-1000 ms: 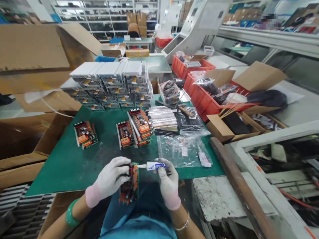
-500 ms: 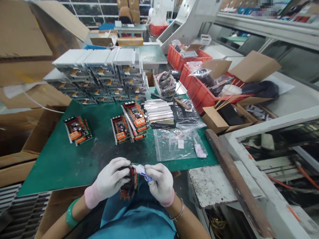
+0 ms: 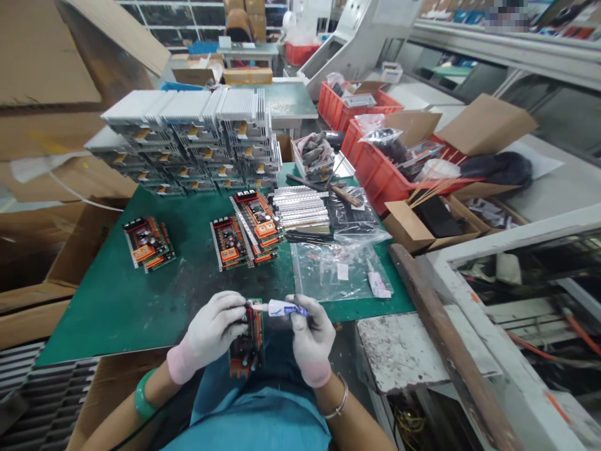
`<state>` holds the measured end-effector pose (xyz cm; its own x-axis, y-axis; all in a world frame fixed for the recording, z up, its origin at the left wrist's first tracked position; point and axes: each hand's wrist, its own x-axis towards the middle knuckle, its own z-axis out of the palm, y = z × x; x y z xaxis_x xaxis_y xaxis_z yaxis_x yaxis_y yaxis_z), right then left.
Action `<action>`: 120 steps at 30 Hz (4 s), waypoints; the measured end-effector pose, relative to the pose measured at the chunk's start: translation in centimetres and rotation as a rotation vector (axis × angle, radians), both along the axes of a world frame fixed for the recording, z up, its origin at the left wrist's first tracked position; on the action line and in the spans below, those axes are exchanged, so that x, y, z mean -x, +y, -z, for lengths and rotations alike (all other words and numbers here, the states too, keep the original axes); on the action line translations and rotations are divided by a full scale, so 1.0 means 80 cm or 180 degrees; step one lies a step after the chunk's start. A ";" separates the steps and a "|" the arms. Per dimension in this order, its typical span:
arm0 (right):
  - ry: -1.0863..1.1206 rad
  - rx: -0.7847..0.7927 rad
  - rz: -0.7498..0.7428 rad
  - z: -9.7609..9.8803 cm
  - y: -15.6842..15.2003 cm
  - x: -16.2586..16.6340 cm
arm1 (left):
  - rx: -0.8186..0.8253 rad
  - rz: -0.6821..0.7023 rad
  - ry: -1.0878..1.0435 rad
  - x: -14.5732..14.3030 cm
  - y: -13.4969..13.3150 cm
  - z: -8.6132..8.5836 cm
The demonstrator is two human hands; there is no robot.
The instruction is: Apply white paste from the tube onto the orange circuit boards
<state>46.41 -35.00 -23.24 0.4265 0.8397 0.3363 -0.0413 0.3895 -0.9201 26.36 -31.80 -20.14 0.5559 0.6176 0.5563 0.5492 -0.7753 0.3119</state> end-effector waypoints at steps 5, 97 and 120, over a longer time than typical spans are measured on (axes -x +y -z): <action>0.0478 0.0484 -0.0384 0.018 0.005 0.009 | 0.0469 -0.1096 0.0157 0.011 0.018 0.027; -0.2220 -0.0796 -0.0435 0.038 -0.050 -0.019 | 0.0408 -0.0510 0.0046 0.003 -0.058 0.041; -0.1545 -0.0528 -0.0274 0.024 -0.028 -0.011 | -0.0262 -0.0738 -0.0066 0.011 -0.056 0.008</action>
<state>47.32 -37.27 -25.13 0.1201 0.7834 0.6098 0.3367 0.5457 -0.7673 25.45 -36.30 -20.75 0.3924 0.6796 0.6198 0.7096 -0.6524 0.2661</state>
